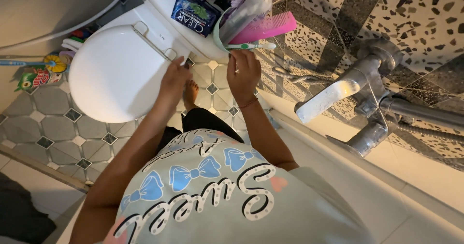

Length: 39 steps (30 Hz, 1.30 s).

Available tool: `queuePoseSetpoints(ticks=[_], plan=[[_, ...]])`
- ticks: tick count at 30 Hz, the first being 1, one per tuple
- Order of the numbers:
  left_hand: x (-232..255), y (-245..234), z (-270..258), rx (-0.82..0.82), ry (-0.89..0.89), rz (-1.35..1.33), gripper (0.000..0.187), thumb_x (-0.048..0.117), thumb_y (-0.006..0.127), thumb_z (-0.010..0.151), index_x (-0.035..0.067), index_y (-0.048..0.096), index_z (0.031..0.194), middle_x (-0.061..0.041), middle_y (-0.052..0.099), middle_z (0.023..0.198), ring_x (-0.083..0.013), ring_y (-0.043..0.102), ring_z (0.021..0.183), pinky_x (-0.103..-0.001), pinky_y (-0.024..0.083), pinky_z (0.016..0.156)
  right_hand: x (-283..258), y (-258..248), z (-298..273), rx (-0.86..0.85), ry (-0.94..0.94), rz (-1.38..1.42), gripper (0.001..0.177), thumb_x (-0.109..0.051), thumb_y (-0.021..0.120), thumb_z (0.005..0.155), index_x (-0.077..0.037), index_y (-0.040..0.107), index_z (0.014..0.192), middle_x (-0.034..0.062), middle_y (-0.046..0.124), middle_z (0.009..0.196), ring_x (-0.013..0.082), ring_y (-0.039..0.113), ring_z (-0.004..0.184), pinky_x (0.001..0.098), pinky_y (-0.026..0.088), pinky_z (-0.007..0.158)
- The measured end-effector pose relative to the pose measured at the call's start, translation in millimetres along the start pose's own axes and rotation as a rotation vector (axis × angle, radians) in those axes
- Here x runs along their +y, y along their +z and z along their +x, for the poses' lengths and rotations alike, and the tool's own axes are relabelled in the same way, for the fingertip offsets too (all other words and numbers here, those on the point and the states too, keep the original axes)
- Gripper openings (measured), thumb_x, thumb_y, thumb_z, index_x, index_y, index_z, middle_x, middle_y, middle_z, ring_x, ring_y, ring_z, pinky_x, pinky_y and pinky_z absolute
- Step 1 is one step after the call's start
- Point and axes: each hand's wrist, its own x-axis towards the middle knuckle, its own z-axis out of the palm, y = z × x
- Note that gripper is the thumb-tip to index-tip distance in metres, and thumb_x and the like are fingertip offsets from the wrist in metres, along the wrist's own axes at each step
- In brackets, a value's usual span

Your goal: Organizing various toiletry bottles and a toothbrush holder in a bathroom

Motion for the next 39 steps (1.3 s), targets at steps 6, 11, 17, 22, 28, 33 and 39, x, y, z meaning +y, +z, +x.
queuePoseSetpoints(ticks=[6, 11, 17, 22, 28, 33, 39], plan=[[-31.2, 1.0, 77.3, 0.080, 0.180, 0.082, 0.062, 0.044, 0.058, 0.103, 0.009, 0.046, 0.152, -0.011, 0.075, 0.107, -0.0250, 0.072, 0.106, -0.035, 0.052, 0.094, -11.5, -4.1, 6.0, -0.030, 0.002, 0.085, 0.015, -0.018, 0.071, 0.093, -0.021, 0.072, 0.108, -0.0055, 0.063, 0.098, 0.0178, 0.069, 0.080, 0.0351, 0.052, 0.066], [-36.9, 14.9, 119.7, -0.008, 0.130, -0.223, 0.079, 0.046, 0.065, 0.107, 0.000, 0.026, 0.159, -0.031, 0.051, 0.148, -0.0425, 0.063, 0.131, -0.052, 0.051, 0.107, -8.8, -7.3, -1.6, -0.017, -0.003, 0.141, 0.021, -0.014, 0.068, 0.096, -0.013, 0.072, 0.116, 0.0028, 0.065, 0.111, 0.0233, 0.071, 0.097, 0.0343, 0.056, 0.077], [14.1, 32.6, 118.3, 0.089, 0.048, -0.225, 0.058, 0.039, 0.058, 0.089, 0.018, 0.053, 0.143, 0.002, 0.062, 0.107, -0.0151, 0.060, 0.102, -0.035, 0.046, 0.095, -9.1, -25.4, 10.4, -0.105, -0.014, 0.204, 0.018, 0.004, 0.058, 0.099, 0.001, 0.070, 0.112, 0.0139, 0.068, 0.106, 0.0274, 0.070, 0.094, 0.0351, 0.057, 0.073], [15.1, 38.8, 129.5, 0.140, 0.029, -0.298, 0.083, 0.037, 0.062, 0.087, 0.010, 0.032, 0.159, 0.002, 0.060, 0.103, -0.0129, 0.060, 0.101, -0.038, 0.049, 0.103, -10.4, -27.6, 17.0, -0.051, -0.048, 0.222, 0.019, 0.009, 0.062, 0.097, -0.004, 0.073, 0.105, 0.0118, 0.064, 0.096, 0.0237, 0.062, 0.076, 0.0318, 0.047, 0.060], [25.1, 35.9, 131.2, 0.119, 0.014, -0.323, 0.085, 0.036, 0.059, 0.089, 0.007, 0.025, 0.161, -0.002, 0.063, 0.112, -0.0163, 0.064, 0.111, -0.037, 0.049, 0.113, -12.6, -28.2, 18.0, -0.093, -0.037, 0.291, 0.019, 0.010, 0.061, 0.097, -0.001, 0.072, 0.108, 0.0142, 0.063, 0.097, 0.0282, 0.063, 0.083, 0.0354, 0.052, 0.066], [22.5, 35.1, 121.2, 0.103, 0.014, -0.339, 0.035, 0.028, 0.058, 0.092, 0.014, 0.055, 0.124, 0.005, 0.051, 0.092, -0.0088, 0.050, 0.087, -0.027, 0.048, 0.092, -15.9, -33.0, 18.2, -0.075, -0.031, 0.311, 0.017, 0.007, 0.060, 0.098, 0.002, 0.071, 0.109, 0.0176, 0.063, 0.106, 0.0302, 0.067, 0.090, 0.0367, 0.059, 0.074], [-28.9, 21.2, 127.0, 0.114, 0.210, -0.296, 0.074, 0.036, 0.064, 0.107, -0.003, 0.025, 0.158, -0.027, 0.054, 0.141, -0.0411, 0.066, 0.125, -0.056, 0.051, 0.108, -22.8, -22.9, 19.9, 0.025, -0.086, 0.307, 0.018, -0.012, 0.066, 0.095, -0.007, 0.073, 0.110, 0.0106, 0.062, 0.107, 0.0282, 0.069, 0.091, 0.0373, 0.058, 0.076]])
